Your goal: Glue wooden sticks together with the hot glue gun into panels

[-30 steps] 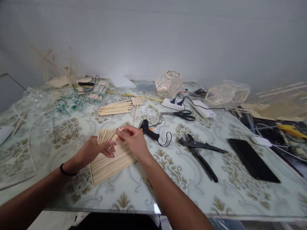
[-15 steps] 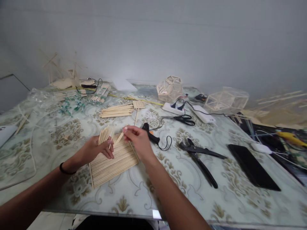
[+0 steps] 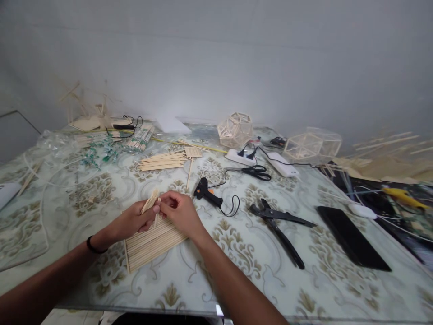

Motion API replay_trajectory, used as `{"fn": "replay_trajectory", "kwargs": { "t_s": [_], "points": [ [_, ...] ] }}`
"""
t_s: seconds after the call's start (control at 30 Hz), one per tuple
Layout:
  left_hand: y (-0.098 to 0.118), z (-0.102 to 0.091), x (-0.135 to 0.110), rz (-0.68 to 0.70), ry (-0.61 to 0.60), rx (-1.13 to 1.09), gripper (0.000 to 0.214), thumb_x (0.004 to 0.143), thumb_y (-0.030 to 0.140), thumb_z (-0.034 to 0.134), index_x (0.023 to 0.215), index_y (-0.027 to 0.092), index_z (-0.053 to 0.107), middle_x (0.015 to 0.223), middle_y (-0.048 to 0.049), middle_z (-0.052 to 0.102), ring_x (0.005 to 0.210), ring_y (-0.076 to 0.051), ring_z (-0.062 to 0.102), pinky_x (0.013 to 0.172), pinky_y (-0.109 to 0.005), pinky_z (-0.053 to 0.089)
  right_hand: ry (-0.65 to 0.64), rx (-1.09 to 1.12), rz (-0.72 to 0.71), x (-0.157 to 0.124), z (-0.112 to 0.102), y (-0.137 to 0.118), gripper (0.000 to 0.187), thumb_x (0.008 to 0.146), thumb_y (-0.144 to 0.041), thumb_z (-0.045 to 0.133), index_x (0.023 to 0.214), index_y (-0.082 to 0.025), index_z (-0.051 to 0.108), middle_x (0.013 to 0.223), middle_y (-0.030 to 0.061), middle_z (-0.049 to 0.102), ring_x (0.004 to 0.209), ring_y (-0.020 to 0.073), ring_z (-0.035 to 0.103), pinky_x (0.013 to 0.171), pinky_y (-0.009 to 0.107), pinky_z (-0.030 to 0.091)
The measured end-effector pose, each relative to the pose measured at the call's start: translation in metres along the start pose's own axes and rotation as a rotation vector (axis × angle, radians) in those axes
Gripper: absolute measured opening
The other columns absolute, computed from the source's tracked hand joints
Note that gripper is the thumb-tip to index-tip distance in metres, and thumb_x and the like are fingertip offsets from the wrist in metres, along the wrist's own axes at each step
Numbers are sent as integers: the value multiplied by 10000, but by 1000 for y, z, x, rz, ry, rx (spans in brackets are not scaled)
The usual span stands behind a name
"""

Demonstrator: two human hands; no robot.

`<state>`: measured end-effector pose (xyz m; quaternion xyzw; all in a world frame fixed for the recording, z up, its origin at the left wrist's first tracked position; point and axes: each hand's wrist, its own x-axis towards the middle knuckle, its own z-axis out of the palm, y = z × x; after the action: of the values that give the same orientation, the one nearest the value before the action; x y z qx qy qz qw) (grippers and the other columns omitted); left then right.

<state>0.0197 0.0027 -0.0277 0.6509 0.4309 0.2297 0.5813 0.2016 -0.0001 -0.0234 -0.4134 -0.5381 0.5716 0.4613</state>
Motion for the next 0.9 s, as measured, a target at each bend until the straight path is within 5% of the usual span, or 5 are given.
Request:
{"fn": "replay_trajectory", "kwargs": {
  "t_s": [0.23,0.5,0.9],
  "points": [
    [-2,-9,0,79,98,133,492,1003,573,425,665,217,421,543,58,407,504,-112,364,511,-244,328,140,-128,-80,1,-4,-1,233,806,-432,775,813,-209,710,631,-41,610,565,137,550,584,267,445],
    [8,-23,1,0,380,189,496,860,523,610,597,235,305,550,70,261,515,-97,254,471,-245,213,52,-421,-91,0,-4,6,55,886,-248,609,835,-235,623,585,-45,659,565,161,630,627,283,469],
    [9,-30,-5,55,474,92,508,883,455,572,562,234,246,534,71,210,508,-93,209,491,-270,177,-114,-638,-159,4,-8,-2,125,860,-185,696,746,-232,707,582,-28,662,535,149,576,580,270,399]
  ]
}}
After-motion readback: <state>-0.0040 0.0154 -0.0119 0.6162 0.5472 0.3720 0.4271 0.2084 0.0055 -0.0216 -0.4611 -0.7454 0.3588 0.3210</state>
